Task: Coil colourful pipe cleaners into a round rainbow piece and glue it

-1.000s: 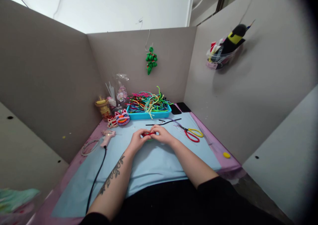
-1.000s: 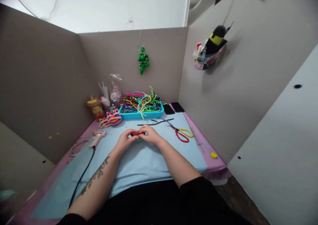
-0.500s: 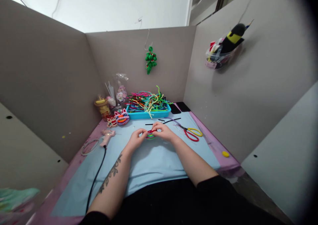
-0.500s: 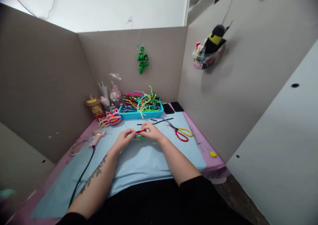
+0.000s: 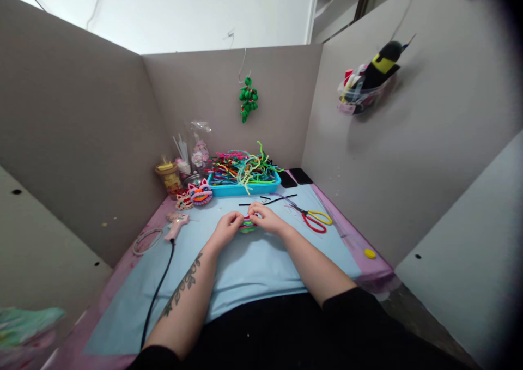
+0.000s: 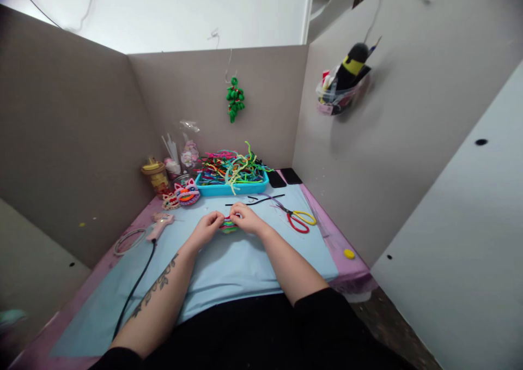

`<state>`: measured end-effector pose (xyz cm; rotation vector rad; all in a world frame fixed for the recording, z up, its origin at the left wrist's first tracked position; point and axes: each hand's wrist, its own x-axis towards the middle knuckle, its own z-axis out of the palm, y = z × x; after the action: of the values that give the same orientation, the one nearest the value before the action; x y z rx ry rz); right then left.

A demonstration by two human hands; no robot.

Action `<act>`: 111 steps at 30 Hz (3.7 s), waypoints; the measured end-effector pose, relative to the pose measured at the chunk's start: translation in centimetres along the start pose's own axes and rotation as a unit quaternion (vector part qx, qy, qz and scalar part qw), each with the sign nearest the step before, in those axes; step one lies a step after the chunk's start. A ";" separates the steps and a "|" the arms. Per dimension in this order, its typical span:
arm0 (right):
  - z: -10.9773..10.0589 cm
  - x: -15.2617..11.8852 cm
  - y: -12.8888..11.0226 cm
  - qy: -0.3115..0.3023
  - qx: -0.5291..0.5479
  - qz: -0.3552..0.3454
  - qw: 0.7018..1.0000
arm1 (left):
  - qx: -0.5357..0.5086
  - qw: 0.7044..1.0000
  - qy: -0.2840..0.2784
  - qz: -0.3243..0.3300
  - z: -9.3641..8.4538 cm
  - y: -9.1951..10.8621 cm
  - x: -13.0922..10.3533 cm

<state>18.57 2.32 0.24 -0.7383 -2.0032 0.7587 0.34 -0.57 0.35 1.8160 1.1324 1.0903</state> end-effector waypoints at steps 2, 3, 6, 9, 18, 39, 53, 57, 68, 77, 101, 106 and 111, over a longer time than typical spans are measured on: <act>-0.1 0.0 0.3 0.012 0.024 0.014 1.000 | -0.015 1.000 0.013 -0.009 -0.1 -0.2 0.1; -0.1 0.0 0.4 0.013 0.040 0.026 0.999 | -0.023 0.999 0.022 -0.013 -0.2 -0.2 0.2; -0.1 0.0 0.7 0.008 0.083 0.069 0.994 | -0.053 0.997 0.042 -0.023 -0.3 -0.4 0.3; 0.2 0.0 0.6 0.008 0.112 0.083 0.990 | -0.085 0.995 0.046 -0.035 -0.2 -0.6 0.3; 0.9 -0.2 -0.4 -0.005 0.225 0.180 0.958 | -0.191 0.980 -0.002 -0.060 0.0 0.1 0.0; -1.0 -1.0 -2.4 -0.067 -0.058 -0.023 0.996 | -0.240 0.962 -0.093 -0.093 -0.6 0.9 -0.8; -0.2 -1.1 -2.3 -0.023 -0.021 0.007 0.999 | -0.255 0.958 -0.102 -0.086 -0.6 0.9 -0.8; -0.1 -1.0 -2.4 -0.006 -0.012 0.012 1.000 | -0.266 0.956 -0.090 -0.091 -0.5 0.6 -0.6; -0.5 -1.0 -2.4 -0.031 -0.058 -0.031 0.997 | -0.261 0.958 -0.076 -0.088 -0.6 -0.2 -0.5; -0.4 -1.0 -2.1 -0.037 -0.014 -0.005 0.999 | -0.235 0.963 -0.096 -0.085 -0.6 -0.8 -0.2; 0.1 -0.1 -0.7 0.014 0.308 0.153 0.939 | -0.361 0.925 0.034 -0.111 -1.1 1.4 -0.2; 1.0 -0.1 -1.1 0.019 0.400 0.197 0.895 | -0.381 0.917 0.042 -0.107 -1.1 0.7 -0.1; 1.4 0.0 -1.4 0.038 0.472 0.215 0.854 | -0.368 0.922 0.018 -0.118 -1.0 0.4 -0.1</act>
<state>17.13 1.08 0.63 -0.5785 -1.1306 1.7605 -0.46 -0.62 1.03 1.0457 0.7746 1.1930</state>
